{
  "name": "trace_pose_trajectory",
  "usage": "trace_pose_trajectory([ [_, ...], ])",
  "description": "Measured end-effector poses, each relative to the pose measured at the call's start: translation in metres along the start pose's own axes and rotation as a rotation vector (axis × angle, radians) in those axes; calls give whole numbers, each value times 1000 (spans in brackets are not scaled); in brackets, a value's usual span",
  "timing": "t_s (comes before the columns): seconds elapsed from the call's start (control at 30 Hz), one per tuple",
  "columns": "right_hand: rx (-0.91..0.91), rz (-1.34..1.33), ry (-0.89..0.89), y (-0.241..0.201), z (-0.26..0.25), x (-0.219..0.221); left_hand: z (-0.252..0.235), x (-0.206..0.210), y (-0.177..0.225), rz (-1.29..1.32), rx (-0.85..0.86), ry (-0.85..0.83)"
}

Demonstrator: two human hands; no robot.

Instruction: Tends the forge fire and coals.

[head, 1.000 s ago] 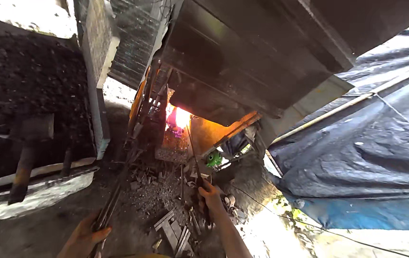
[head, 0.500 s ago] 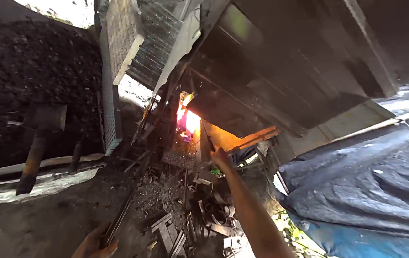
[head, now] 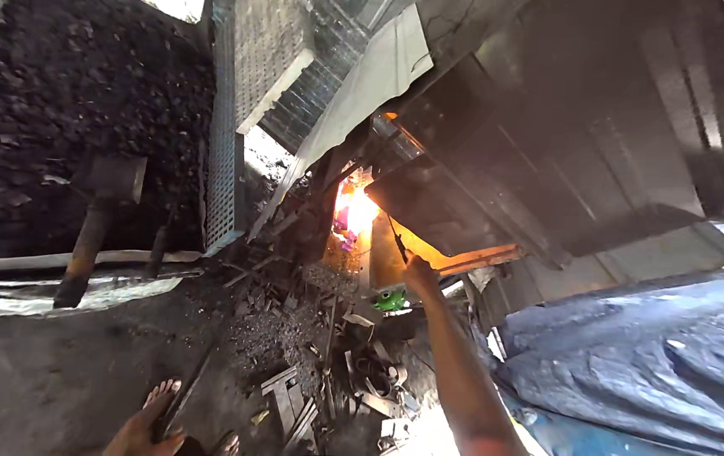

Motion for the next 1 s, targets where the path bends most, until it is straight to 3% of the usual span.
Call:
trace_pose_trajectory([
  [0.1, 19, -36, -53, 2, -22, 30, 0, -9, 11, -43, -20, -7],
  [0.27, 66, -250, -89, 22, 60, 67, 1, -10, 19, 56, -6, 15],
  [0.33, 76, -380, -83, 31, 65, 80, 1, -3, 31, 66, 17, 21],
  [0.43, 69, -630, -81, 42, 72, 103, 5, 16, 50, 41, 63, 15],
  [0.57, 64, -864, -60, 52, 121, 112, 15, 53, 80, -14, 10, 15],
  [0.73, 36, -1035, -103, 74, 120, 125, 0, 107, 100, 51, 7, 9],
  [0.87, -4, -929, -93, 95, 155, 129, -17, 149, 129, 7, 2, 12],
  [1.0, 22, -738, -108, 131, 223, 149, -34, 185, 140, 1, -24, 3],
])
Point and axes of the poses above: each hand's wrist, its own z-axis away from the middle knuckle, its own x-axis out of the palm, y = z × x, the point moved 4 cm from there along -z, towards the middle knuckle, and after that the axes turned 1 degree about -x, right-handed, at the moved point
